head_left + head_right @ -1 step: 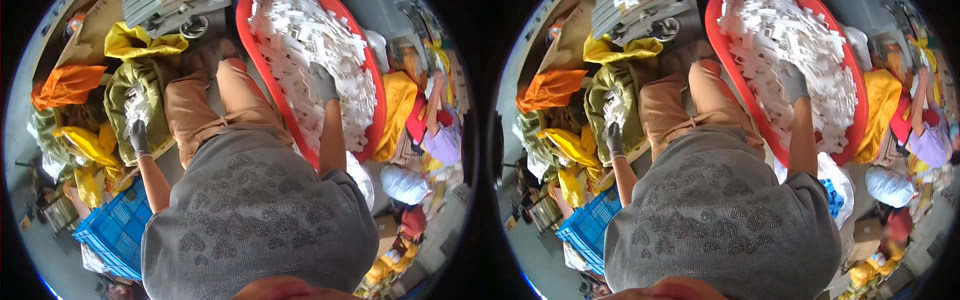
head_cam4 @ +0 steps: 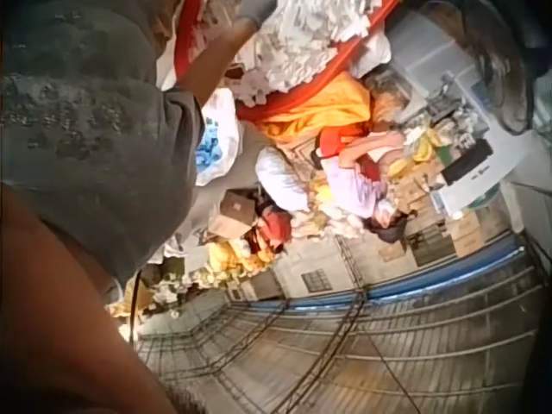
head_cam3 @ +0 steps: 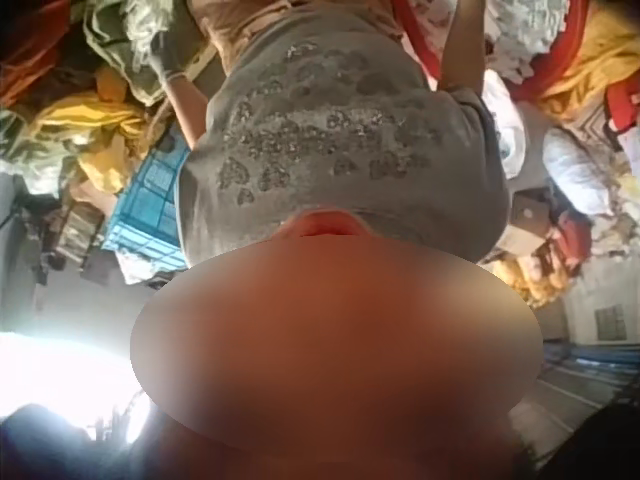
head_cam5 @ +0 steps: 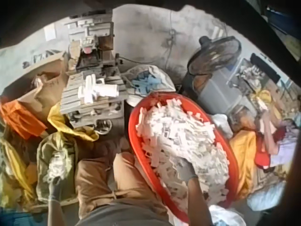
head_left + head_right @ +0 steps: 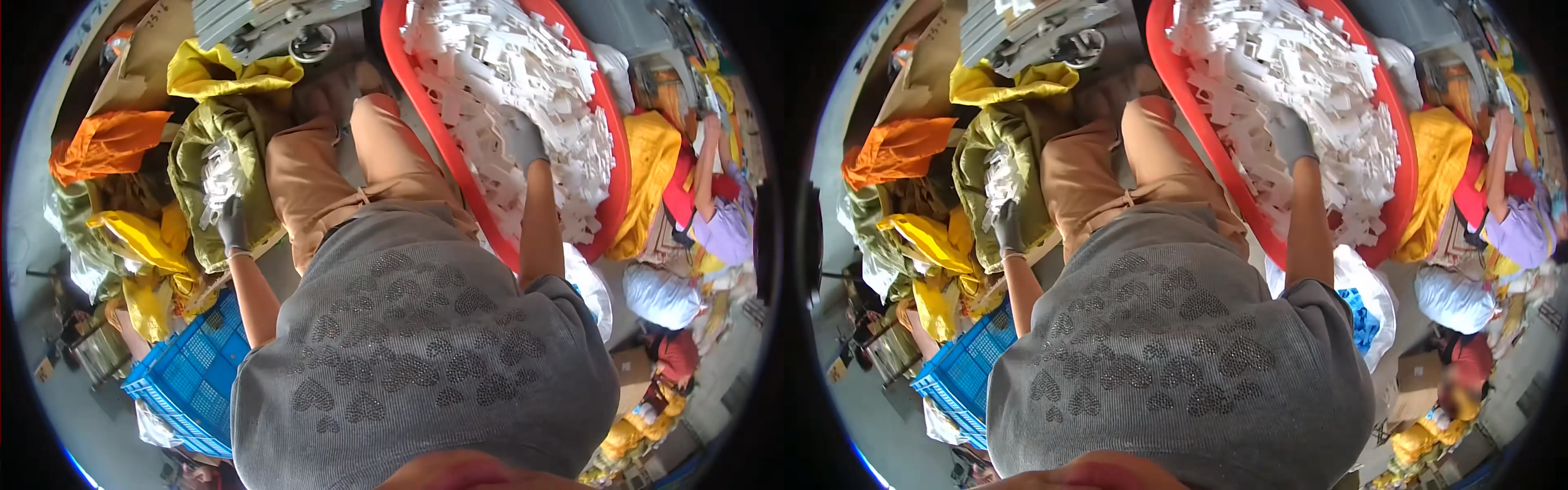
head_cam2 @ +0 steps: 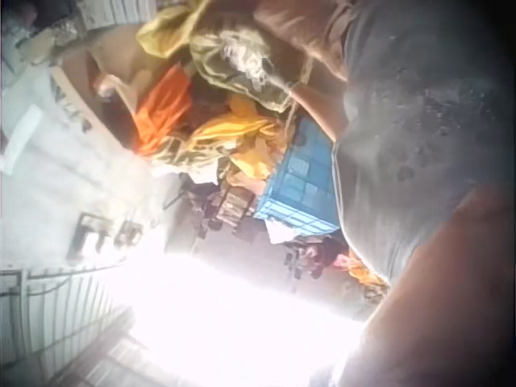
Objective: The person is using a manual press machine to assemble white plastic components and then sorting them into bags.
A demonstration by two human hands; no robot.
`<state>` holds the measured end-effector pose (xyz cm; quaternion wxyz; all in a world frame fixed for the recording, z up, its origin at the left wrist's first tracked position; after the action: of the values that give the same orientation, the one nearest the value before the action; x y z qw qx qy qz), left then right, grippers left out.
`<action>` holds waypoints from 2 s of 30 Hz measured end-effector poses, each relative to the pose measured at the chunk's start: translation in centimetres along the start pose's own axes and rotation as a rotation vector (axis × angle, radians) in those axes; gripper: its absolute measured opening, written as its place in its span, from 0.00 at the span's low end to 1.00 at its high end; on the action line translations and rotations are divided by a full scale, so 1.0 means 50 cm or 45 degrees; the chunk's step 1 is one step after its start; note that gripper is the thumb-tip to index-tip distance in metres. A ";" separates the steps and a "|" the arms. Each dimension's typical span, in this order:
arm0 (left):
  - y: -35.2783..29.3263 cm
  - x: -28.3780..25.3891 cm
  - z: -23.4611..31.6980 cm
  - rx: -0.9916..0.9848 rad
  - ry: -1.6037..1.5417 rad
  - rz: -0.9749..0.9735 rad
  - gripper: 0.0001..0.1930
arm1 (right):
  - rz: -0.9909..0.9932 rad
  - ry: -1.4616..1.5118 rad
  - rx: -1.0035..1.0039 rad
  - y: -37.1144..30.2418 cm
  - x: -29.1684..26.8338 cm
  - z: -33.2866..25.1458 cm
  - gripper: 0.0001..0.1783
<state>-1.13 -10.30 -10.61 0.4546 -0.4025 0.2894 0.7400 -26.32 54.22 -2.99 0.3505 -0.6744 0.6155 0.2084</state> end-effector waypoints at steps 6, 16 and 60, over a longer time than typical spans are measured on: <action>-0.002 0.035 0.149 -0.194 -0.088 -0.151 0.18 | -0.276 -0.395 -0.058 0.007 0.174 0.024 0.22; 0.025 -0.093 0.216 -0.103 -0.223 0.199 0.14 | 0.122 -0.879 -0.135 0.139 0.286 0.043 0.16; 0.294 -0.307 0.562 0.543 -0.694 0.815 0.13 | -0.458 1.009 -0.600 0.078 -0.047 -0.668 0.18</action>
<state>-19.76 -0.90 17.76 0.3356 0.0183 0.4145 0.8457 -35.52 31.45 20.14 -0.0421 -0.8583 0.5113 0.0055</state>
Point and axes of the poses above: each hand's wrist, its own y-axis towards the middle knuckle, its own x-axis out of the palm, z = x × y, the point moved 5 cm from there along y, towards the middle knuckle, and after that the axes turned 8 degrees about x, right-handed, at the moved point
